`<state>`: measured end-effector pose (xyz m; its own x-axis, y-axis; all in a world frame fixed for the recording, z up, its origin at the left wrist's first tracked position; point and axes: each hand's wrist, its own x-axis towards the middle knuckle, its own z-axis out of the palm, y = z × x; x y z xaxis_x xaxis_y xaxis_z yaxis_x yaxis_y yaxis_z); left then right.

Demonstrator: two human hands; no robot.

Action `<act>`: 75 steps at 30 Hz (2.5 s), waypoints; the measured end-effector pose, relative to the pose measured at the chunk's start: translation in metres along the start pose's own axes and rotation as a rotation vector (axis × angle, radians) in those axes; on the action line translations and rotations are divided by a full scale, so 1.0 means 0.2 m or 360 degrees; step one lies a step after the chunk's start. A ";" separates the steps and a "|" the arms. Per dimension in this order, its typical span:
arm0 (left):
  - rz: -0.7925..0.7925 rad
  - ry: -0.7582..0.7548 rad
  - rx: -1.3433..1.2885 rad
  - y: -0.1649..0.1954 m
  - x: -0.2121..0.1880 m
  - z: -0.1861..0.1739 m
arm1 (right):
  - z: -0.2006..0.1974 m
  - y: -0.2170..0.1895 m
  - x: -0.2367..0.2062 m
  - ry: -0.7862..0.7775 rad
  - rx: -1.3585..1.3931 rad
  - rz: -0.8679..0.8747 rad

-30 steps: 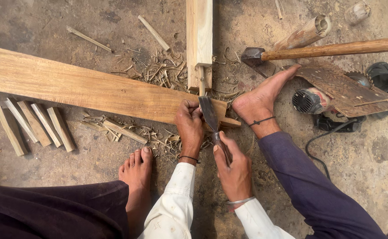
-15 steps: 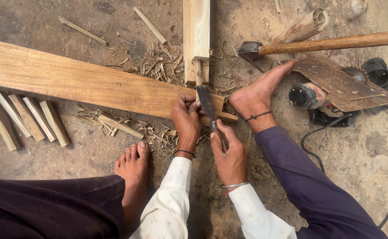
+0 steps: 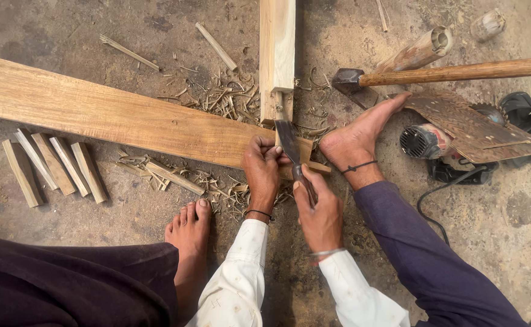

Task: The person sits on the ground and uses a chisel and wooden mallet to pare and shape a mortise in a wooden frame member, fitting a rail into the joint. They repeatedly strike and lever the chisel inside the joint, clear away shavings, and test-fit the mating piece as they work.

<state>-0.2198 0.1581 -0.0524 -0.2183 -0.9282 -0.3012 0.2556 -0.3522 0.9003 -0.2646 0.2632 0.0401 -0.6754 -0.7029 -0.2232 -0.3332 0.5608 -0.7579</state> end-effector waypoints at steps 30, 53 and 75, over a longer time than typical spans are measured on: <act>-0.0002 0.0020 0.0040 -0.04 0.02 -0.01 | 0.14 0.03 0.28 0.0033 0.0494 -0.0030; -0.0175 -0.0014 0.0185 0.01 0.03 -0.02 | -0.02 0.03 -0.17 0.0063 0.0017 -0.0292; -0.0212 -0.0038 0.0066 0.01 0.02 -0.02 | 0.01 0.02 -0.16 0.0035 -0.0011 -0.0006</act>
<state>-0.2162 0.1530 -0.0534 -0.2702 -0.8702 -0.4119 0.1836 -0.4665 0.8652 -0.2428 0.2858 0.0431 -0.6883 -0.6954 -0.2066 -0.3405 0.5611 -0.7544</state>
